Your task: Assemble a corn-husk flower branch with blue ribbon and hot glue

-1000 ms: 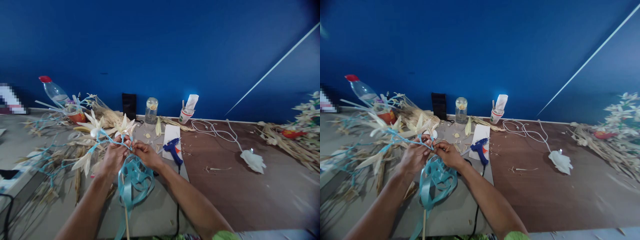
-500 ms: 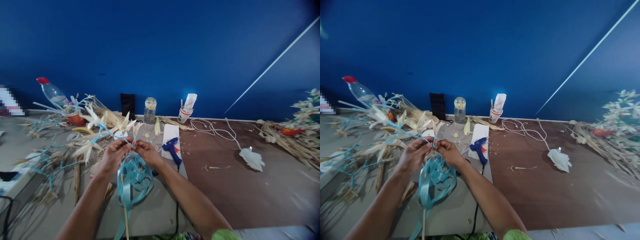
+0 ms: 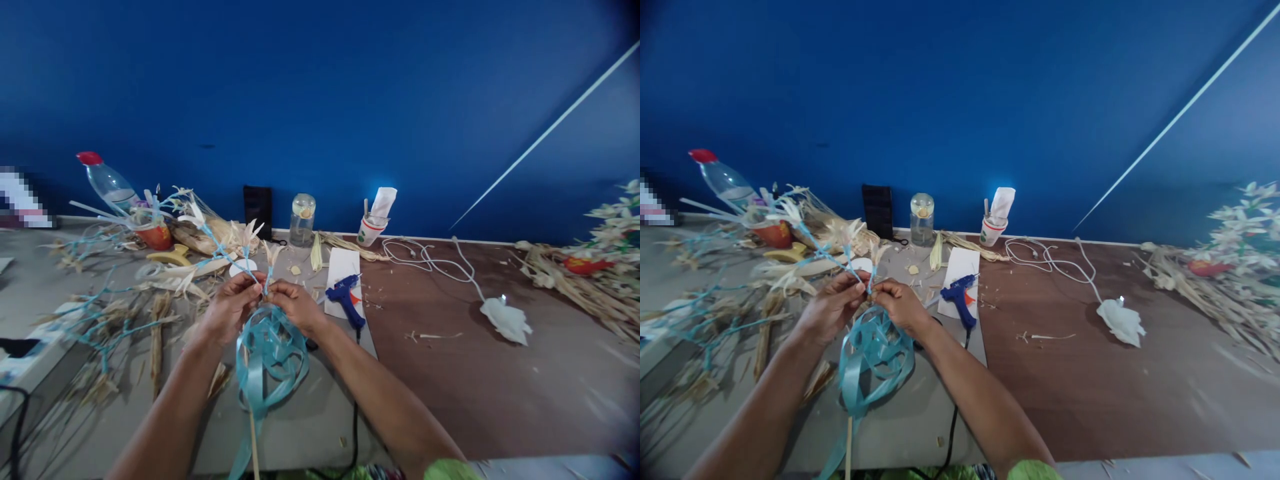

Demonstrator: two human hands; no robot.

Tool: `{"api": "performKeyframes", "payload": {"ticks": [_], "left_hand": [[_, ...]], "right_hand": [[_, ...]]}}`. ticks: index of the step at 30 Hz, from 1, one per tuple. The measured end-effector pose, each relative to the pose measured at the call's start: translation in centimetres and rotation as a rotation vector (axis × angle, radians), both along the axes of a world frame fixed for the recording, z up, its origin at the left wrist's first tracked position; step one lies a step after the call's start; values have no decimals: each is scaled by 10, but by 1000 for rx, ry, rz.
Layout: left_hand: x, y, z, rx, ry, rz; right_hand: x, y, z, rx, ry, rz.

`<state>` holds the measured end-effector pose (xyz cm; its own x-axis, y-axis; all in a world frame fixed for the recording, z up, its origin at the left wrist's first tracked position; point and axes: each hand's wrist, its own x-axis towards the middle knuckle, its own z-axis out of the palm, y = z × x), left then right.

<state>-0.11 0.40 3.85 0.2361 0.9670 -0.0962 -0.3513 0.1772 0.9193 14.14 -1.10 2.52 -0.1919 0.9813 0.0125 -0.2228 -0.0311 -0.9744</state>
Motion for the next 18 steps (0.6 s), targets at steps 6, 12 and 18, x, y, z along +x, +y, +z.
{"api": "performKeyframes", "payload": {"ticks": [6, 12, 18], "left_hand": [[-2, 3, 0, -1, -86, -74], [-6, 6, -1, -38, -72, -91], [-1, 3, -3, -69, -137, -67]], "right_hand": [[-2, -2, 3, -124, 106, 8], [-3, -4, 4, -150, 137, 49], [-2, -4, 3, -186, 226, 82]]}}
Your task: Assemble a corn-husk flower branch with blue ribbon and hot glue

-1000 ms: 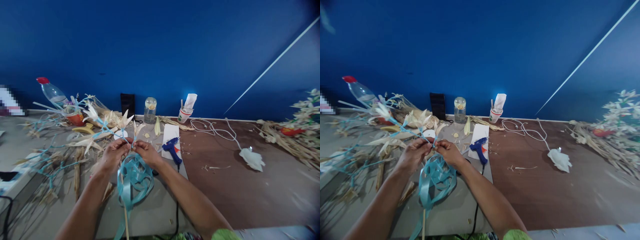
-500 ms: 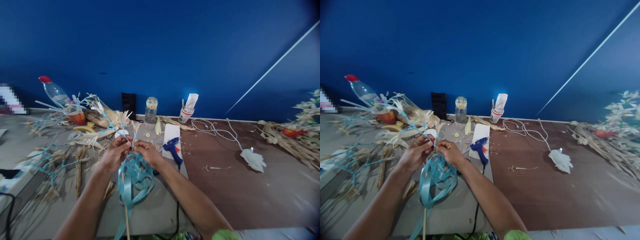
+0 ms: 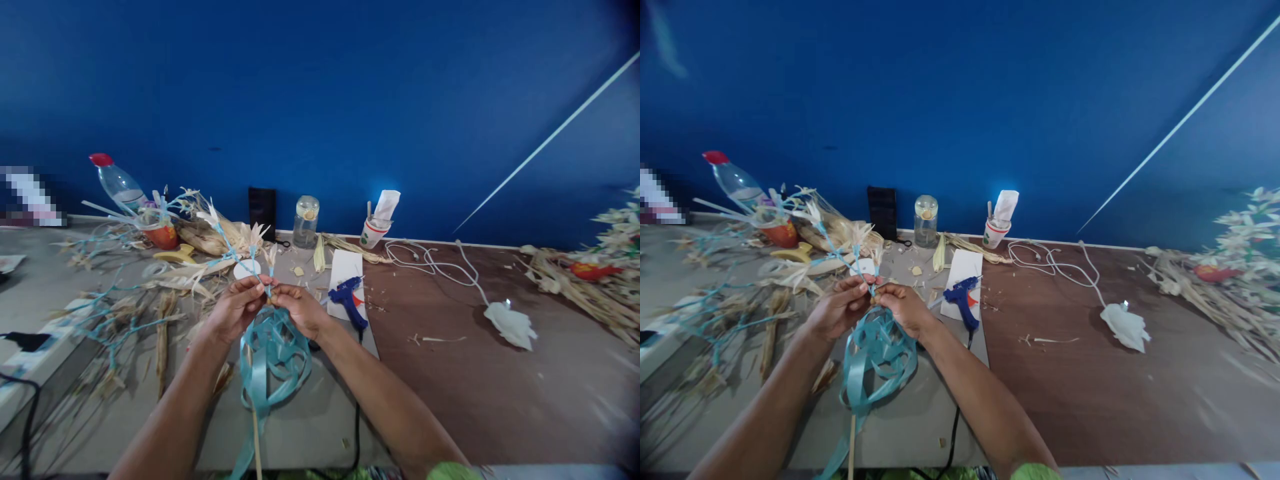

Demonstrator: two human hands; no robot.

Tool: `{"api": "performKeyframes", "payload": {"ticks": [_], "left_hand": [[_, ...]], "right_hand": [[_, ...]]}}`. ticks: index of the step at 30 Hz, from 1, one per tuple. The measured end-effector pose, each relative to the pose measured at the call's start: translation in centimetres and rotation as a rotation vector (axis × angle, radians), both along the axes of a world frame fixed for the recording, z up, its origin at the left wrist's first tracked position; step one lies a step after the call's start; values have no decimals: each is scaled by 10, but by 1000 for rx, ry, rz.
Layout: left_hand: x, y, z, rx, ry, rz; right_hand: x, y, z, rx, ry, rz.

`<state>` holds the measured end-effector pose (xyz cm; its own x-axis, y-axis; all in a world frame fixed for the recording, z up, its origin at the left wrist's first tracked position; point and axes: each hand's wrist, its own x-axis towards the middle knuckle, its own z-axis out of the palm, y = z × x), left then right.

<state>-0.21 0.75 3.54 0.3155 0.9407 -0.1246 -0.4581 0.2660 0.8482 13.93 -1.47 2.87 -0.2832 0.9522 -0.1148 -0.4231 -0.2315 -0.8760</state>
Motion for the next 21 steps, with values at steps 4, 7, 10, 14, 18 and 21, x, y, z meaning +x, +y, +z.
{"api": "performKeyframes", "payload": {"ticks": [4, 7, 10, 14, 18, 21], "left_hand": [[3, -2, 1, -7, 10, 14], [4, -3, 4, 15, 63, 27], [4, -4, 6, 35, 116, 61], [2, -4, 4, 50, 136, 63], [2, -3, 0, 36, 171, 92], [4, -5, 0, 60, 213, 149]], "right_hand": [[0, 2, -3, 21, 27, -11], [1, 4, -5, 4, 32, -11], [1, 4, -7, 5, 20, -11], [0, 5, -7, 19, 0, -27], [0, 4, -7, 25, -28, -51], [1, 3, -5, 14, -81, -48]]}}
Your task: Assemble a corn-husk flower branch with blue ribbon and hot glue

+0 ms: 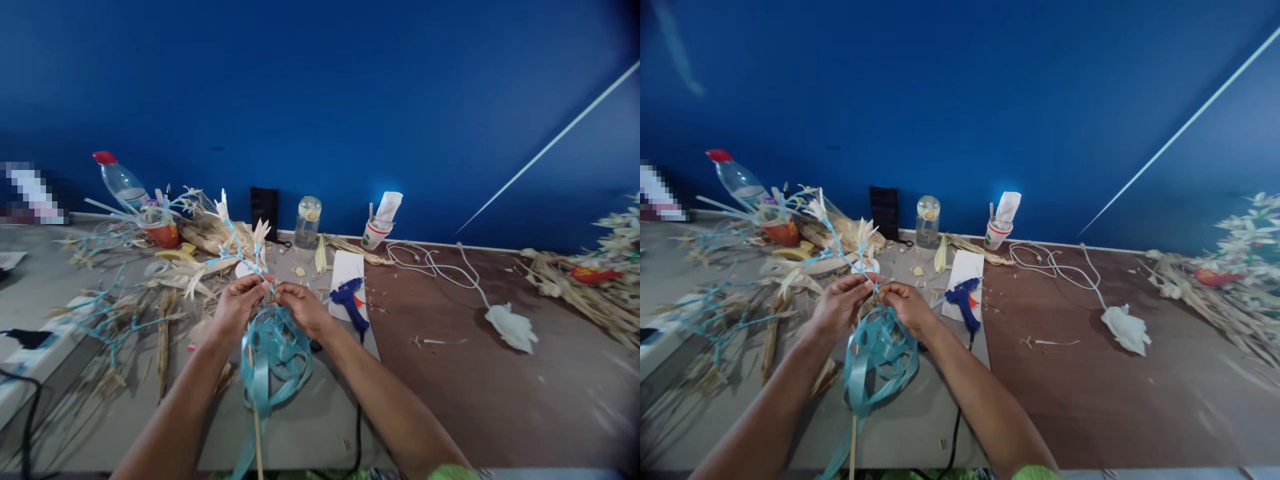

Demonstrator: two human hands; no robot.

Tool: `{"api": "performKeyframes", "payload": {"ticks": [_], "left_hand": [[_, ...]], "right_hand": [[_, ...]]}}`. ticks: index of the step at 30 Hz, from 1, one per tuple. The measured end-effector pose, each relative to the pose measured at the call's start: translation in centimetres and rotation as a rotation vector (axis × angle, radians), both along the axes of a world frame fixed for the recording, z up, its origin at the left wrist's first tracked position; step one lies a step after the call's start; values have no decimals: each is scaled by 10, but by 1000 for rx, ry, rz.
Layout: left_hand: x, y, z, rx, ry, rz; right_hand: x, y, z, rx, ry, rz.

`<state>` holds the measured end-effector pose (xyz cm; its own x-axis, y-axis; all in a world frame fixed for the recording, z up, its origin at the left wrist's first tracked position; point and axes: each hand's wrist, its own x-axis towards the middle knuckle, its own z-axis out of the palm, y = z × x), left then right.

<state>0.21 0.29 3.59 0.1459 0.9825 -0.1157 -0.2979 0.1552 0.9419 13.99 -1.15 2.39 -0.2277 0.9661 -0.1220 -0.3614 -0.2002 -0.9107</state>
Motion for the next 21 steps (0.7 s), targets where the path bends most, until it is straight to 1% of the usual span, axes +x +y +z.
{"api": "performKeyframes", "payload": {"ticks": [6, 9, 12, 18, 21], "left_hand": [[5, -3, 5, 124, 81, 86], [6, -3, 6, 183, 156, 139], [6, -3, 5, 195, 188, 166], [5, -1, 0, 221, 253, 163], [7, -1, -4, 219, 236, 143]], "right_hand": [[2, -1, 3, 95, -113, -50], [2, 0, 2, 103, -131, -69], [1, 2, 0, 119, -165, -88], [0, 3, -2, 272, -469, -241], [0, 1, 0, 299, -546, -309]]}}
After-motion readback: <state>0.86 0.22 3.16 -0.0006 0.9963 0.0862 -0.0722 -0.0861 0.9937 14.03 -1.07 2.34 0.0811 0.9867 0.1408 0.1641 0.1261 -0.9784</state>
